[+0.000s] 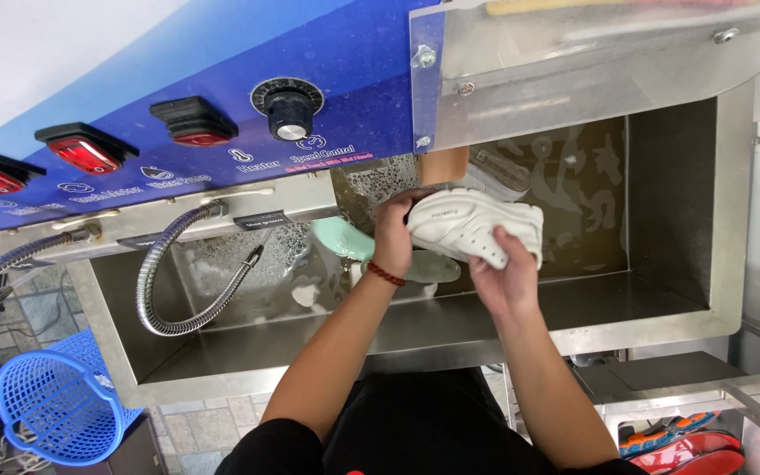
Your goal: Cleaning a white sneaker using a specialized shoe washing station.
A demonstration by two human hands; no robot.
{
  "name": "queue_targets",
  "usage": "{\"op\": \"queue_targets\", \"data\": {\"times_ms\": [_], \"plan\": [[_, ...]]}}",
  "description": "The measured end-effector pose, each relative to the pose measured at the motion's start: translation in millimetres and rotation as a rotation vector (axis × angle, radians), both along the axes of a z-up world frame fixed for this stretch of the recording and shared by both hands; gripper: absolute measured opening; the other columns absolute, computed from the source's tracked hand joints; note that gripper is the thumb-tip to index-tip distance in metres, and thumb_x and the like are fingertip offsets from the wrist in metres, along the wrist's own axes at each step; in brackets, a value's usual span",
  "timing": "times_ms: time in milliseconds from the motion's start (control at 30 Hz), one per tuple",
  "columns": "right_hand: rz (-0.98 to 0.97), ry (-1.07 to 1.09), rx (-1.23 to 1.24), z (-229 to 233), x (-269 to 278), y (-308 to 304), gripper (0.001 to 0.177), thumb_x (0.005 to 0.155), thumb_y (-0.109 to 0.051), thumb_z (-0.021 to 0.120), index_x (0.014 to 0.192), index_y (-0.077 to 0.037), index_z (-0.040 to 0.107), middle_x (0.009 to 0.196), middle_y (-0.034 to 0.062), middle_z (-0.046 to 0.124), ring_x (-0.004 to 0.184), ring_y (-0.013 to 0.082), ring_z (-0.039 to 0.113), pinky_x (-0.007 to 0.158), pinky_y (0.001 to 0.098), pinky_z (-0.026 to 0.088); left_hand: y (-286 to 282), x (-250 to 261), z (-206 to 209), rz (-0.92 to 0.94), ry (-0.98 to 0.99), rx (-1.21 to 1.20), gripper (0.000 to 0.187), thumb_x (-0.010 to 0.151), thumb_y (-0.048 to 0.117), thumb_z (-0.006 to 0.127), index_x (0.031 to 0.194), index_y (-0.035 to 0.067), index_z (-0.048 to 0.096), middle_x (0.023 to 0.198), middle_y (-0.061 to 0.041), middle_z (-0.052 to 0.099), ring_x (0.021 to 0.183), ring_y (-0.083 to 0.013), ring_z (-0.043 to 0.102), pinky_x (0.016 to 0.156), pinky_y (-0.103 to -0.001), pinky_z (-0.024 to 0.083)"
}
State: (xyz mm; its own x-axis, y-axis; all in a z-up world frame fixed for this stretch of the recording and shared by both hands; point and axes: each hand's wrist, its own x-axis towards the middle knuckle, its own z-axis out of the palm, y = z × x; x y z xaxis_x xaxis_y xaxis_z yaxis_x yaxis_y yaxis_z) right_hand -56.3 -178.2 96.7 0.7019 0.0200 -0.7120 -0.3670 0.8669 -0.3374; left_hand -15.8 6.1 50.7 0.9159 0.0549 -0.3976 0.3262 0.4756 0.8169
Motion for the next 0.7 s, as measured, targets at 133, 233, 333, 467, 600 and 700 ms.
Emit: {"op": "queue_targets", "data": {"times_ms": [133,233,333,467,600,700], "plan": [[-0.086,-0.122,0.155,-11,6,-13,0.025,0.110,-0.004,0.060,0.134,0.003,0.054,0.126,0.0129,0.064,0.117,0.0244,0.066,0.100,0.0381,0.055,-13,10,-20,0.012,0.067,0.142,0.040,0.097,0.020,0.043,0.091,-0.010,0.070,0.088,-0.019,0.072,0.078,-0.0232,0.066,0.073,-0.037,0.054],[-0.093,-0.037,0.088,18,21,-3,0.025,0.104,-0.007,0.060,0.124,0.006,0.054,0.121,0.0152,0.066,0.113,0.0256,0.068,0.104,0.0392,0.057,-18,9,-51,0.115,0.158,0.076,0.039,0.102,0.018,0.049,0.081,-0.010,0.065,0.078,-0.015,0.064,0.070,-0.0242,0.058,0.066,-0.040,0.050],[-0.055,0.018,-0.008,27,25,4,0.031,0.096,-0.006,0.059,0.126,0.003,0.056,0.118,0.0119,0.068,0.111,0.0228,0.070,0.101,0.0384,0.058,-18,12,-24,0.193,0.274,-0.027,0.030,0.095,0.019,0.051,0.082,-0.004,0.066,0.079,-0.015,0.070,0.072,-0.0251,0.066,0.068,-0.041,0.055],[0.007,-0.081,-0.018,28,35,13,0.032,0.099,-0.004,0.061,0.128,0.006,0.054,0.119,0.0142,0.067,0.111,0.0252,0.069,0.099,0.0411,0.058,-9,24,-7,0.313,0.230,-0.298,0.023,0.094,0.019,0.058,0.098,-0.002,0.067,0.096,-0.013,0.071,0.090,-0.0228,0.069,0.085,-0.037,0.054],[0.043,-0.087,-0.061,27,36,14,0.032,0.101,-0.005,0.064,0.128,0.007,0.055,0.120,0.0150,0.066,0.109,0.0268,0.068,0.095,0.0414,0.058,-6,17,-10,0.320,0.226,-0.302,0.022,0.093,0.018,0.062,0.102,-0.003,0.065,0.099,-0.013,0.070,0.093,-0.0233,0.068,0.086,-0.037,0.054],[0.072,-0.068,-0.093,39,36,18,0.035,0.096,-0.007,0.065,0.128,0.004,0.056,0.119,0.0137,0.067,0.111,0.0253,0.069,0.094,0.0407,0.059,-5,15,-10,0.317,0.228,-0.348,0.021,0.096,0.018,0.062,0.102,-0.002,0.065,0.100,-0.012,0.069,0.096,-0.0237,0.067,0.088,-0.039,0.054]]}}
